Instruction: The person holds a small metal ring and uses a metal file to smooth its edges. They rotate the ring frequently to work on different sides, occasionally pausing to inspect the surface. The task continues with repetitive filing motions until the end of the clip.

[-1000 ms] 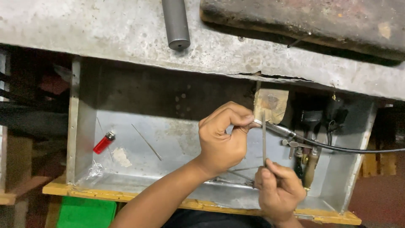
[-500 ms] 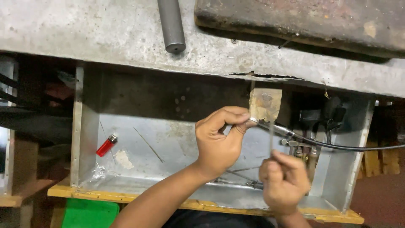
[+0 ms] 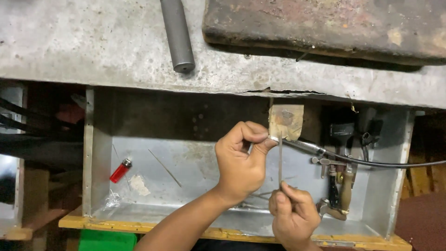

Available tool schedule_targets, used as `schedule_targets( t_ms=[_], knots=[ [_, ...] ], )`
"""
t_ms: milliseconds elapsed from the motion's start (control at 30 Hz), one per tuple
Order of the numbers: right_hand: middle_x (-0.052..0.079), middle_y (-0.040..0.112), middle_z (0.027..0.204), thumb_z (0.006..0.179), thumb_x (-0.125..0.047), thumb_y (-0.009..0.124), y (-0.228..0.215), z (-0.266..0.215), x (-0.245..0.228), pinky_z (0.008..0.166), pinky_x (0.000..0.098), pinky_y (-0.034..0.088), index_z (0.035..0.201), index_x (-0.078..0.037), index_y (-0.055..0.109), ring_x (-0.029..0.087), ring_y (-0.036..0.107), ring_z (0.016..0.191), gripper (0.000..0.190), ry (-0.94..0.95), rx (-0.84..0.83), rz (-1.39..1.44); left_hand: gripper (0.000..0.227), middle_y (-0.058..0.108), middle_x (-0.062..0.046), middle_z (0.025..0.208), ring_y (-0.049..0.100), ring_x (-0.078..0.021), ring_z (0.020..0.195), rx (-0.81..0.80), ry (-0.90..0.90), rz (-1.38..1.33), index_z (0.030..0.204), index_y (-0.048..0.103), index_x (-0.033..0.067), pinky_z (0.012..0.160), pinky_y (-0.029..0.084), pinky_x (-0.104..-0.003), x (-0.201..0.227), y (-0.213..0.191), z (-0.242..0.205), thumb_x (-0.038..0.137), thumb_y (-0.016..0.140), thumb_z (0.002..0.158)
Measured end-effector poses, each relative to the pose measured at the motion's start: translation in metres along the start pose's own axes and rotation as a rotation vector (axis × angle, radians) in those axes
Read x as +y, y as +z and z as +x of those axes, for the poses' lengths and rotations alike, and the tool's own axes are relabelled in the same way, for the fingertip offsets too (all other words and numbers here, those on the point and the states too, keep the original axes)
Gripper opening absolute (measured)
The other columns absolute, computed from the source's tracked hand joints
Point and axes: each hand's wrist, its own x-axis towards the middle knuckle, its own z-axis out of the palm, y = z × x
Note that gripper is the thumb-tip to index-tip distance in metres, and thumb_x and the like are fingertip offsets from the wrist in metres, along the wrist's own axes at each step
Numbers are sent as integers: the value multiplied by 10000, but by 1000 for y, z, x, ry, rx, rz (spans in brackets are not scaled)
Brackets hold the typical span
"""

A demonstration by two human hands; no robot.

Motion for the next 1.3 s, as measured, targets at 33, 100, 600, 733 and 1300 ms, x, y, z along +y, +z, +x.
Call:
schedule_targets(
  t_ms=[33,100,600,733,1300],
  knots=[
    [151,576,675,958,-43,622,0,10,-5,431,272,413,1121,97,619,151,526,464,215,-30,12,-178,271,597,-44,787,606,-155,768,-16,29,55,810,494,96,711,509,-283,3,-1,2,-41,709,901],
    [188,705,768,920,-66,681,-1,40,-21,426,250,490,1058,106,659,141,603,468,221,-58,28,-354,286,593,-36,777,606,-152,756,-36,58,111,808,485,100,701,507,-282,10,-1,6,-69,699,896],
    [119,607,604,988,-99,608,-5,10,-11,368,256,486,1147,61,594,142,567,438,226,-33,-77,-154,264,600,-60,830,577,-143,784,36,-48,9,809,481,108,719,477,-275,-4,5,-6,53,712,924],
    [128,525,559,960,-56,621,0,9,-8,398,279,401,1115,92,610,159,501,434,214,7,8,-110,301,572,-33,776,563,-140,736,-1,30,79,789,450,113,686,474,-279,4,3,2,-17,694,908],
    [113,702,787,952,-97,663,-2,36,-32,439,190,570,1095,70,648,97,650,530,220,-197,-113,-399,154,718,-110,945,705,-180,910,15,-19,10,858,614,76,820,584,-285,-3,-1,-10,17,746,912]
  ],
)
